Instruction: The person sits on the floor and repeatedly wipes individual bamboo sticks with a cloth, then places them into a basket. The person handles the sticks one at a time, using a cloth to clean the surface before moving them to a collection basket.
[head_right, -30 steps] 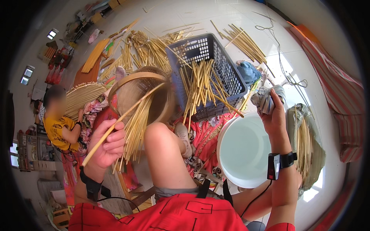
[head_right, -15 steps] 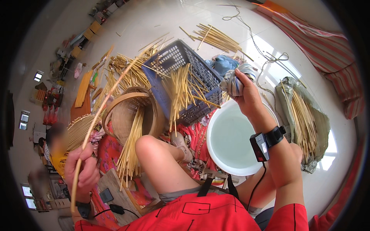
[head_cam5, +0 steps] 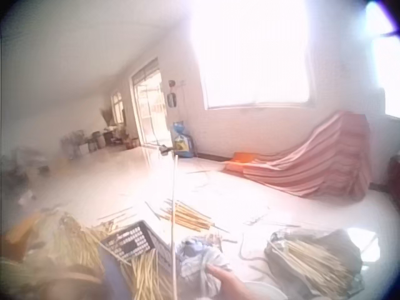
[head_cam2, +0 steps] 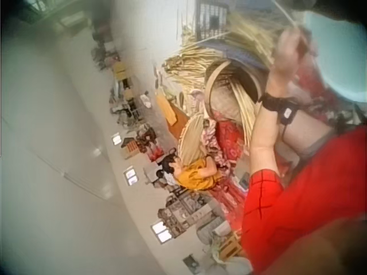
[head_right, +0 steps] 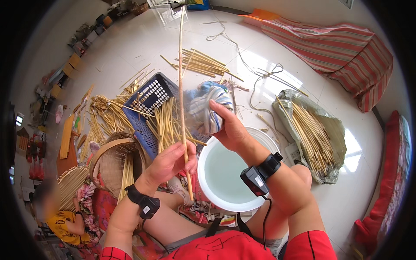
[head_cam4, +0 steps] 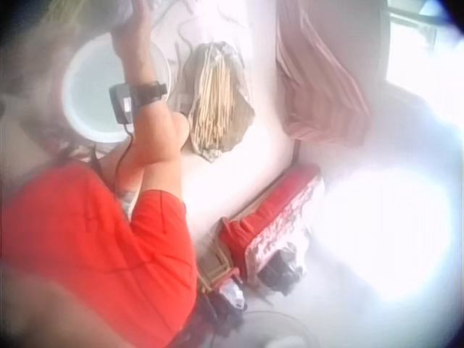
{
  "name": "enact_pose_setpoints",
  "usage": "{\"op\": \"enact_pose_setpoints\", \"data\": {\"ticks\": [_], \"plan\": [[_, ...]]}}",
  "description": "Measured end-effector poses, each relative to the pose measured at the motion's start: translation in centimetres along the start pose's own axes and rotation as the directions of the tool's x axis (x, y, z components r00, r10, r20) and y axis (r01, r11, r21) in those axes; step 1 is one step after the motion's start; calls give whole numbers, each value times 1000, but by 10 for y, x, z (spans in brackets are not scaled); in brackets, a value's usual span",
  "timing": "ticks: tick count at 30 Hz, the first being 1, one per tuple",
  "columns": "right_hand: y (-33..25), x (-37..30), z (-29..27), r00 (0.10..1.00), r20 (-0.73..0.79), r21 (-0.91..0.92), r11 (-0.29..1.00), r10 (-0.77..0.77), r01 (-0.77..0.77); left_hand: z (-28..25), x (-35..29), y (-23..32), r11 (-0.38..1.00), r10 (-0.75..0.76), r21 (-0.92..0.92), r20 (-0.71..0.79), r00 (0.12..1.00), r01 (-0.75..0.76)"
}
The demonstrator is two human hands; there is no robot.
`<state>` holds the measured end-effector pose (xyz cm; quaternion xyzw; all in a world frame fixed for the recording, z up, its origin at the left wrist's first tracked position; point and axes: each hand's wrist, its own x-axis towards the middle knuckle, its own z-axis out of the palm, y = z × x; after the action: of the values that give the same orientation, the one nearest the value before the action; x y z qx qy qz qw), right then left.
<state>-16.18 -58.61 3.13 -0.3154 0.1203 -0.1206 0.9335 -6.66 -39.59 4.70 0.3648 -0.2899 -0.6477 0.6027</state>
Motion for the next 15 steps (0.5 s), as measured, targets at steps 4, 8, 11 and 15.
{"op": "enact_pose_setpoints", "data": {"ticks": [4, 8, 11, 15], "plan": [[-15, -1, 7, 997, -7, 2, 997, -74, 74, -13, 20, -10, 998, -62, -10, 120, 991, 64], [-13, 5, -8, 993, -67, -18, 995, -100, 99, -19, 27, -24, 990, -132, -24, 155, 979, 137], [-11, 4, -11, 954, -254, -135, 983, -160, 129, -10, 26, -19, 973, -225, -9, 137, 965, 229], [-10, 6, -12, 912, -346, -240, 961, -220, 140, -8, 26, -22, 976, -215, -13, 57, 975, 216]]}}
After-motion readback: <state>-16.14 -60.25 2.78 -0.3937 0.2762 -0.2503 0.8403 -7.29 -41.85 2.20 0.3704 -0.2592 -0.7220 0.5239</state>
